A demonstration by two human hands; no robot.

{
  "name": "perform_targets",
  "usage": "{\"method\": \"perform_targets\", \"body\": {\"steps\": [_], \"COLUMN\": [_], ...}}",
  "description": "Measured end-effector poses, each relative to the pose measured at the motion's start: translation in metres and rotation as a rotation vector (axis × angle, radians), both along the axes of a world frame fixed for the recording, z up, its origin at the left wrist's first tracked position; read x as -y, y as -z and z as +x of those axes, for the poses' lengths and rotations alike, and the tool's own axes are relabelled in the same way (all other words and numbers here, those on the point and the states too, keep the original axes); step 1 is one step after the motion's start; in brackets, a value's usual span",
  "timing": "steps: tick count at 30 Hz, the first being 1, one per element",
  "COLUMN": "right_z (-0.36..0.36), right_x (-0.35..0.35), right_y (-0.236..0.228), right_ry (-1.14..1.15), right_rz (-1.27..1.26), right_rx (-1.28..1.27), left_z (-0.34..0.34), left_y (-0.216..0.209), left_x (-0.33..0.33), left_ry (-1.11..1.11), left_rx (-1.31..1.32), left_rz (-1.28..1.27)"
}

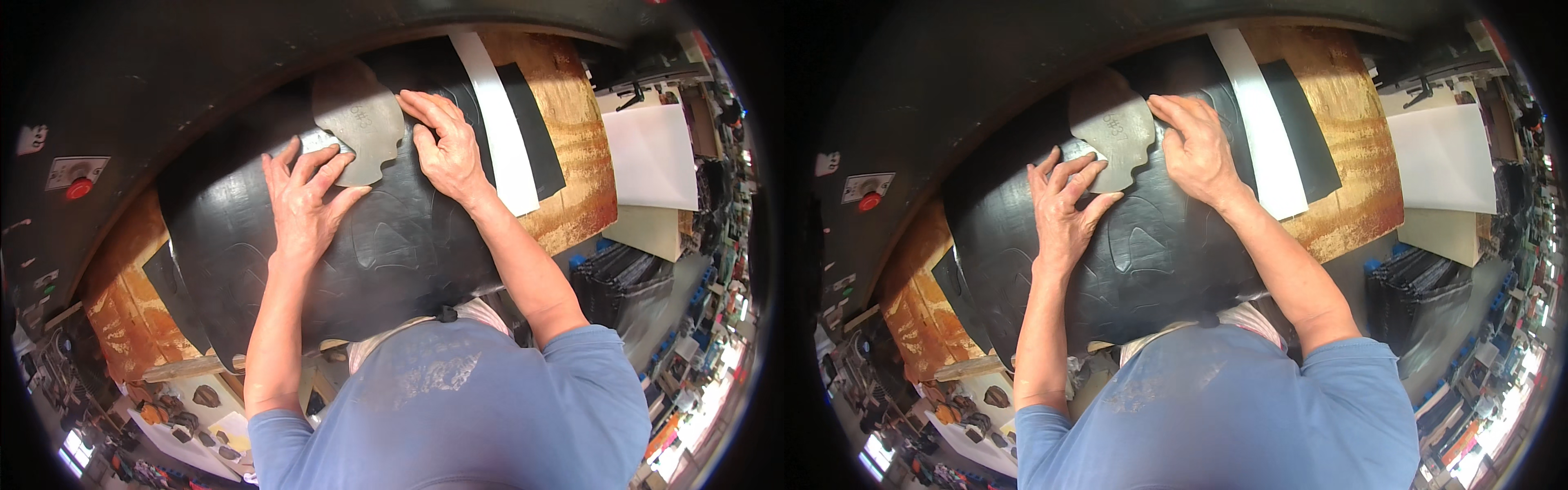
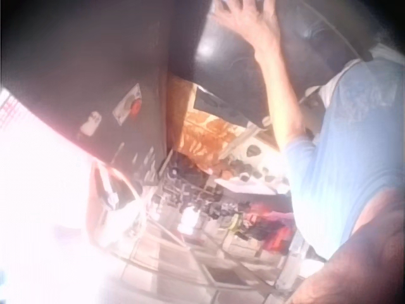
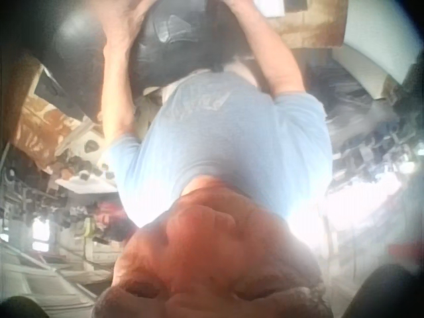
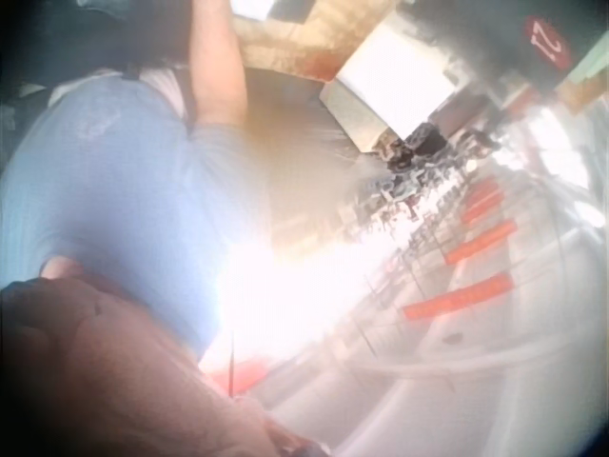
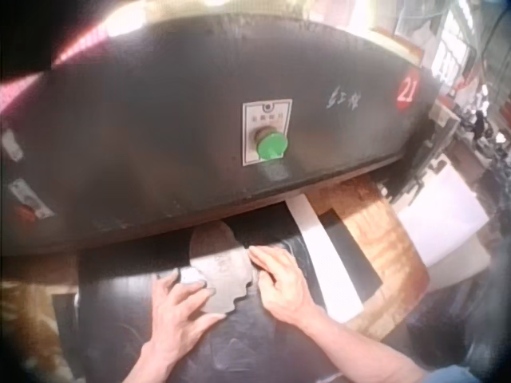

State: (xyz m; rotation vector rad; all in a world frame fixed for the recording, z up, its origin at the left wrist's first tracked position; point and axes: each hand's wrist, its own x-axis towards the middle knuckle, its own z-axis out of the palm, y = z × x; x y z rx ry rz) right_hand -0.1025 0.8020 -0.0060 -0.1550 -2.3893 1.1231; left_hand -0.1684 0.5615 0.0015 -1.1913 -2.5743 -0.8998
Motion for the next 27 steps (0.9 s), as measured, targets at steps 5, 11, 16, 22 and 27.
{"method": "perform_targets", "body": {"steps": [5, 11, 16, 22, 27], "right_z": [0.021, 0.071, 0.057, 0.037, 0.133], "right_x": [0.002, 0.007, 0.018, 0.023, -0.013], "right_y": [-0.026, -0.061, -0.124, -0.092, 0.035], "right_ry": [0.028, 0.100, -0.048, 0.005, 0.315], "right_rz": [-0.070, -0.228, 0.058, 0.262, -0.177], "right_rx": [-0.136, -0.072, -0.500, -0.350, -0.091], "left_z": [0.027, 0.164, 0.179, 0.157, 0.138], "left_y": [-0.024, -0.044, 0.006, 0.030, 0.059], "left_x": [0.026, 0.074, 0.061, 0.059, 0.067], "left_ry": [-0.057, -0.059, 0.012, -0.012, -0.046], "left_rx": [0.079, 0.354, -0.015, -0.073, -0.094], "left_rz": [0.104, 0.372, 0.236, 0.268, 0.341]}}
